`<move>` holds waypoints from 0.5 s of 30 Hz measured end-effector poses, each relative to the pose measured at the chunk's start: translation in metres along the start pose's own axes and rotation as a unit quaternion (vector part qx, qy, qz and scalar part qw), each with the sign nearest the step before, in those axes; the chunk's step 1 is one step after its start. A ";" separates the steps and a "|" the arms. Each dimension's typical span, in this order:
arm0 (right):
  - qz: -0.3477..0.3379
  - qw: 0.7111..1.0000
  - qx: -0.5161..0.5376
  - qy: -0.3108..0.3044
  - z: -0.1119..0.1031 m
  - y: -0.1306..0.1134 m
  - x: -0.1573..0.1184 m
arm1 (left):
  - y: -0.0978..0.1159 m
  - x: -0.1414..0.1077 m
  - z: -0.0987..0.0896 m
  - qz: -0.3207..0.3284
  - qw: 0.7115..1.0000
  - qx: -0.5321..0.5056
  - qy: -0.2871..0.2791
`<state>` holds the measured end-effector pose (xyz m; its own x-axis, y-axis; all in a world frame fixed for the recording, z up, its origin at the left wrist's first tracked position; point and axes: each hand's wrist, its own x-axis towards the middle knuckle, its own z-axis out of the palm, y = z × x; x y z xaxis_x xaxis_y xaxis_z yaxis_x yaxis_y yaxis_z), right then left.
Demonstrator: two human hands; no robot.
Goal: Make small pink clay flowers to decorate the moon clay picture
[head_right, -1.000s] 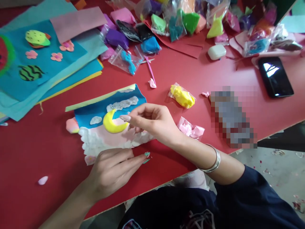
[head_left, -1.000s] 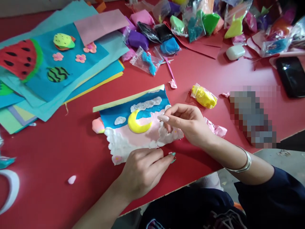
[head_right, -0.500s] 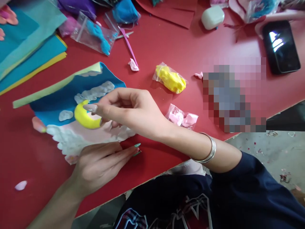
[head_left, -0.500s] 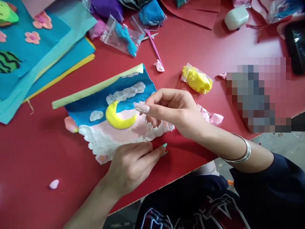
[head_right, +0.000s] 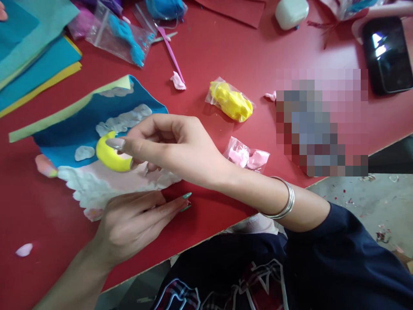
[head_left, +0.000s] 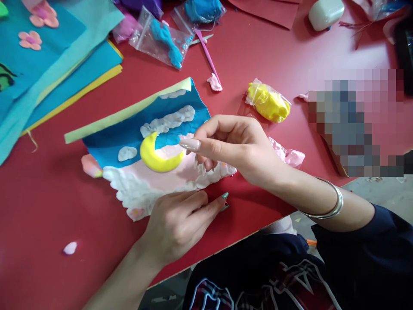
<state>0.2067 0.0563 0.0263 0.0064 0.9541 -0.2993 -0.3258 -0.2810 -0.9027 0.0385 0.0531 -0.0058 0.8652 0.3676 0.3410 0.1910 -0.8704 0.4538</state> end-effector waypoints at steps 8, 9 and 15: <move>-0.042 0.999 0.006 -0.018 -0.001 0.005 0.003 | 0.002 -0.002 0.002 -0.007 1.000 0.022 -0.001; -0.046 0.999 0.007 -0.021 -0.002 0.005 0.003 | 0.002 -0.001 0.002 -0.009 1.000 0.024 -0.003; -0.056 0.998 0.003 -0.030 -0.004 0.007 0.003 | 0.004 0.001 -0.003 0.014 1.000 0.005 0.002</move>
<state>0.2084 0.0570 0.0179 -0.0140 0.9842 -0.1767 -0.3324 -0.1713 -0.9274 0.0388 0.0513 -0.0009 0.8684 0.3439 0.3572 0.1710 -0.8839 0.4352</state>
